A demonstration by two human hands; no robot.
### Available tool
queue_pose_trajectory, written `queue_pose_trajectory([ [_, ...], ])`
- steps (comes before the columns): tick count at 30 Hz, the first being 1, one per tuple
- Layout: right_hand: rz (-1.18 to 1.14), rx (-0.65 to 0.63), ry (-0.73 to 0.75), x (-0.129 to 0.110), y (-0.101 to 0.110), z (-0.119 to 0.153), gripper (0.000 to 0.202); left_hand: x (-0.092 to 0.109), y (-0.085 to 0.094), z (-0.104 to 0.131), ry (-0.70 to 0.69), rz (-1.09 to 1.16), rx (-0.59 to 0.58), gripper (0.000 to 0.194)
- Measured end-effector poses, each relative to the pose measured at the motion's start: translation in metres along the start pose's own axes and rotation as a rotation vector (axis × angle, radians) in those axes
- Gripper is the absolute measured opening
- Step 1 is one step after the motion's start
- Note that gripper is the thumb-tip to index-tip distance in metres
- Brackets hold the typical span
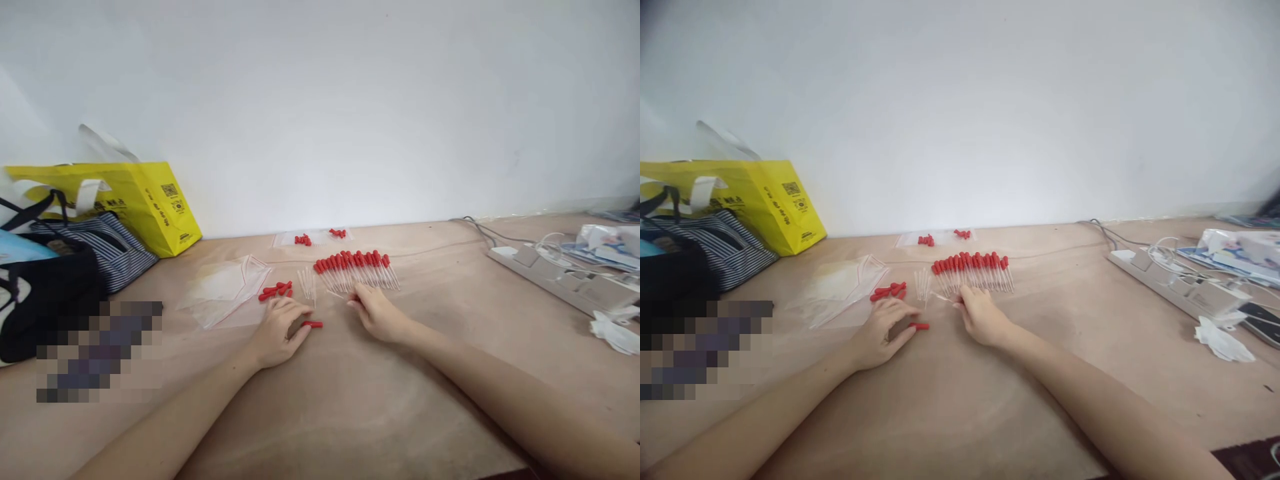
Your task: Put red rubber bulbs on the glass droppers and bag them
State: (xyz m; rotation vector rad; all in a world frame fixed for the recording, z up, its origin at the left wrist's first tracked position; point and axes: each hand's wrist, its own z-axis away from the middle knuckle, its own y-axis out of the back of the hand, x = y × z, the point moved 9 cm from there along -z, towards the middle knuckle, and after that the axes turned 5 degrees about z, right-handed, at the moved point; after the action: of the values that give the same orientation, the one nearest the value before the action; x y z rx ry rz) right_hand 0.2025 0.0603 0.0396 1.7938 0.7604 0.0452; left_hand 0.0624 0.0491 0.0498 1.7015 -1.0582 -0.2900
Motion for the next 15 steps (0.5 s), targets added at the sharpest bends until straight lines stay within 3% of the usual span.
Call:
queue_pose_trajectory([
  [3,0.015,0.083,0.084,-0.001,0.004,0.015,0.019,0.0,-0.005,0.0,0.014,-0.022,-0.004,0.03],
  [7,0.057,0.072,0.167,-0.011,-0.003,0.019,0.029,-0.002,-0.011,-0.001,0.03,-0.01,-0.012,0.019],
  [15,-0.022,0.069,0.102,-0.013,-0.01,0.016,0.02,-0.008,-0.006,0.0,0.149,-0.009,0.056,0.015],
])
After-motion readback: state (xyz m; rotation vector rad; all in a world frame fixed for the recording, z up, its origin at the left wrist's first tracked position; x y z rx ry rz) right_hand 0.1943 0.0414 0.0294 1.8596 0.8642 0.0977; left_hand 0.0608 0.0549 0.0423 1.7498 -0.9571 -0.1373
